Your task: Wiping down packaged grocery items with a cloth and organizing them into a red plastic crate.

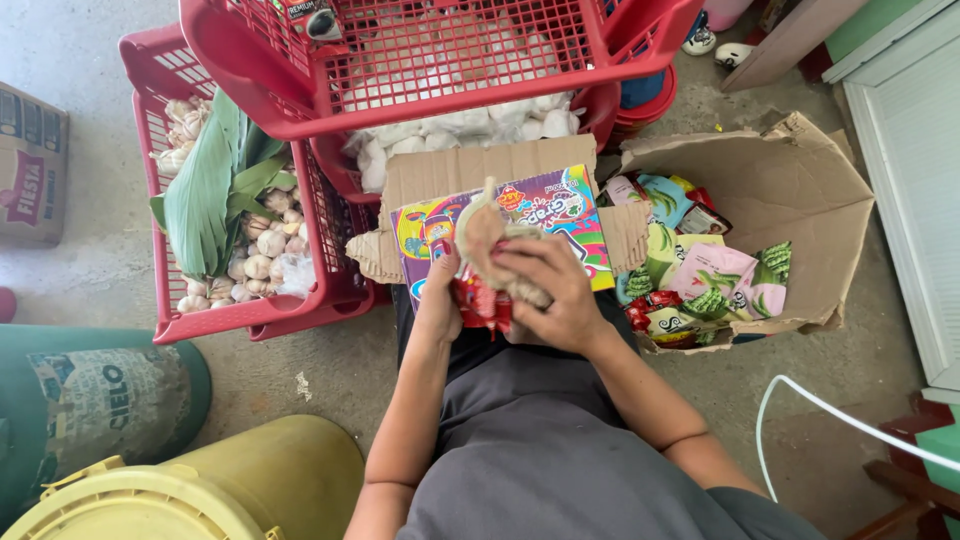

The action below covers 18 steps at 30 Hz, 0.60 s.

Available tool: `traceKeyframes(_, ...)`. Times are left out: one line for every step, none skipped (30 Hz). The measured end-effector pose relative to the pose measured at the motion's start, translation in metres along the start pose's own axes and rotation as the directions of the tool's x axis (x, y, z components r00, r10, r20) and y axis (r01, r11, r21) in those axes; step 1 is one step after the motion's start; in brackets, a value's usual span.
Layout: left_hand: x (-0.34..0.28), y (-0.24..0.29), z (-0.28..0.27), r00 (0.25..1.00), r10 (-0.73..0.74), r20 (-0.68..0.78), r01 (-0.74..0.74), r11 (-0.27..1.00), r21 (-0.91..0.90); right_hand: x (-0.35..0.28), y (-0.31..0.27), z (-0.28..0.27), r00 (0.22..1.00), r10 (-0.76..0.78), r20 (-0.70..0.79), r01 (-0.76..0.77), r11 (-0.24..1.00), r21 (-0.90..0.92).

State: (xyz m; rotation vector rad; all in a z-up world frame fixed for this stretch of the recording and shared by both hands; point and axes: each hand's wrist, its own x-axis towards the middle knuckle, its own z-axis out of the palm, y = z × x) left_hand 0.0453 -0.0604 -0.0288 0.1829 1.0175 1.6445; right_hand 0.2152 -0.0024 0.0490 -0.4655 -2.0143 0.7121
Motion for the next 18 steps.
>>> traceKeyframes(0.014,-0.010,-0.013,1.000,0.001,0.002,-0.001,1.000,-0.003,-0.002,-0.003,0.002,1.000,-0.002,0.001,0.002,1.000,-0.003)
traceKeyframes(0.028,-0.021,-0.027,0.998,0.064,-0.003,-0.063,0.994,0.090,-0.004,-0.006,0.003,0.998,-0.037,0.043,0.037,0.999,0.001)
traceKeyframes(0.042,-0.030,-0.040,0.992,0.125,-0.002,-0.122,0.975,0.185,-0.007,-0.010,0.006,0.994,-0.069,0.082,0.069,0.998,0.006)
traceKeyframes(0.022,-0.014,-0.017,0.992,0.124,0.000,-0.122,0.975,0.186,-0.010,-0.009,0.008,0.994,-0.069,0.080,0.069,0.998,0.004)
traceKeyframes(0.001,0.003,0.006,0.967,0.253,-0.007,-0.248,0.951,0.182,-0.014,-0.009,0.012,0.993,-0.108,0.042,0.108,0.994,-0.011)
traceKeyframes(-0.020,0.019,0.028,0.925,0.379,-0.014,-0.370,0.911,0.179,-0.017,-0.009,0.015,0.989,-0.147,0.004,0.147,0.989,-0.028)
traceKeyframes(-0.013,0.015,0.021,0.925,0.380,-0.015,-0.371,0.911,0.180,-0.025,-0.010,0.019,0.989,-0.147,0.003,0.147,0.989,-0.027)
traceKeyframes(-0.006,0.012,0.014,0.912,0.409,-0.032,-0.401,0.905,0.142,-0.032,-0.010,0.023,0.986,-0.165,0.013,0.166,0.985,-0.045)
traceKeyframes(0.002,0.008,0.007,0.898,0.436,-0.049,-0.430,0.897,0.104,-0.039,-0.011,0.027,0.983,-0.182,0.023,0.183,0.981,-0.064)
traceKeyframes(-0.007,0.020,0.017,0.898,0.437,-0.049,-0.430,0.897,0.104,-0.045,-0.016,0.029,0.983,-0.183,0.022,0.184,0.981,-0.064)
traceKeyframes(-0.016,0.031,0.027,0.903,0.422,-0.078,-0.415,0.905,0.098,-0.052,-0.020,0.032,0.983,-0.184,0.014,0.184,0.981,-0.065)
traceKeyframes(-0.025,0.042,0.037,0.907,0.408,-0.107,-0.399,0.912,0.092,-0.058,-0.025,0.035,0.983,-0.185,0.006,0.185,0.981,-0.066)
traceKeyframes(-0.023,0.041,0.035,0.906,0.411,-0.107,-0.402,0.911,0.093,-0.064,-0.018,0.039,0.982,-0.188,0.004,0.188,0.980,-0.064)
traceKeyframes(-0.022,0.040,0.034,0.906,0.413,-0.096,-0.405,0.910,0.088,-0.070,-0.010,0.042,0.985,-0.171,-0.016,0.169,0.982,-0.085)
traceKeyframes(-0.021,0.038,0.033,0.906,0.413,-0.087,-0.407,0.910,0.082,-0.077,-0.004,0.045,0.988,-0.153,-0.034,0.148,0.983,-0.105)
traceKeyframes(-0.027,0.038,0.040,0.906,0.415,-0.088,-0.408,0.909,0.082,-0.067,-0.005,0.041,0.988,-0.154,-0.033,0.150,0.983,-0.103)
traceKeyframes(-0.034,0.037,0.048,0.882,0.464,-0.083,-0.454,0.883,0.122,-0.058,-0.006,0.036,0.988,-0.136,-0.068,0.127,0.985,-0.117)
traceKeyframes(-0.039,0.036,0.055,0.855,0.513,-0.076,-0.497,0.853,0.162,-0.048,-0.006,0.032,0.988,-0.118,-0.103,0.105,0.986,-0.129)
